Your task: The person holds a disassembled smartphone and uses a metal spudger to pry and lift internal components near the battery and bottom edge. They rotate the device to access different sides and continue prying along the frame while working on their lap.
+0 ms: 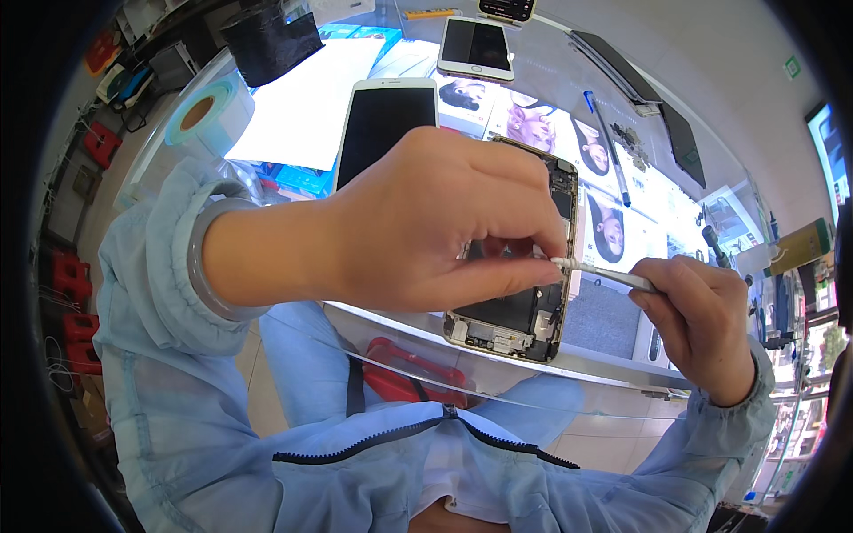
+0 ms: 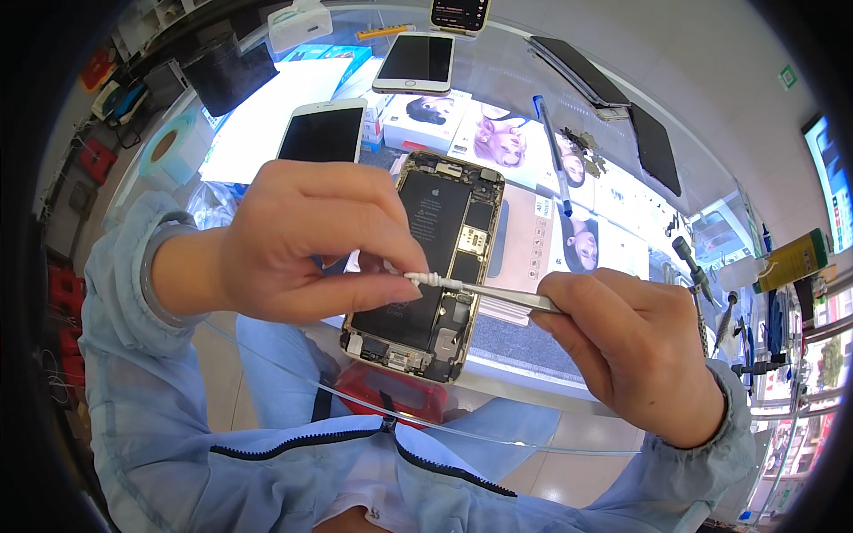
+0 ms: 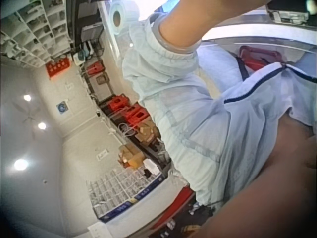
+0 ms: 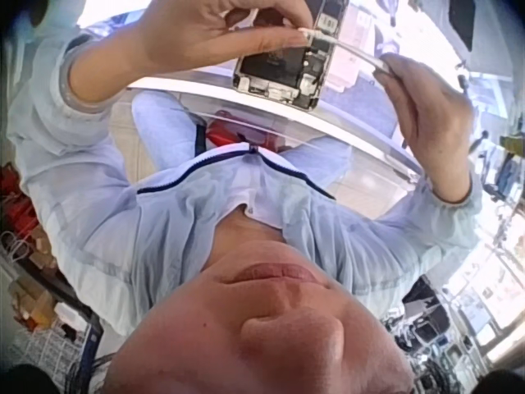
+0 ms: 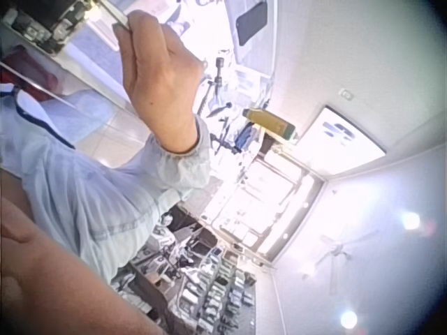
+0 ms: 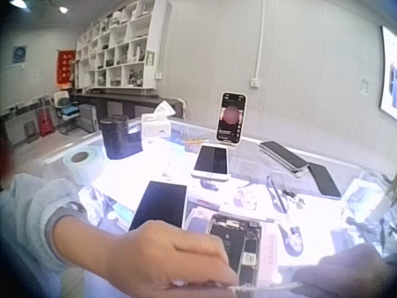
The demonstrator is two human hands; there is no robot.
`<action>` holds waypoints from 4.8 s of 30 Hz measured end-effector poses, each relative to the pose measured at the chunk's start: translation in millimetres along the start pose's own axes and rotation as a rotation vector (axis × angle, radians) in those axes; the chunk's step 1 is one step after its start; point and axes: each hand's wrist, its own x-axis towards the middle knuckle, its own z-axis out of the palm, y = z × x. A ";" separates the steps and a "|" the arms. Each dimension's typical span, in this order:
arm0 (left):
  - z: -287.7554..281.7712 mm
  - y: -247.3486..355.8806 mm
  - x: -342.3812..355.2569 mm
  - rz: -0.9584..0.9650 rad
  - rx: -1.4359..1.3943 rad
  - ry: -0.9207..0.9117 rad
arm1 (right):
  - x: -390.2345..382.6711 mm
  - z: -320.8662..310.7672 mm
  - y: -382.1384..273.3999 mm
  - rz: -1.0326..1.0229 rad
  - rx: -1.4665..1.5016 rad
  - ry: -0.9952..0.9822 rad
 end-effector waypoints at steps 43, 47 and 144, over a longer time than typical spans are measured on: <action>-9.8 -8.8 1.2 -0.421 -0.798 0.055 | 3.2 4.1 5.4 0.046 0.135 -0.041; -14.2 -8.8 1.2 -0.377 -0.859 0.053 | 2.8 4.4 6.6 0.052 0.137 -0.033; 9.5 14.4 -2.5 0.026 0.076 -0.149 | -2.2 8.6 -15.3 -0.199 -0.105 -0.033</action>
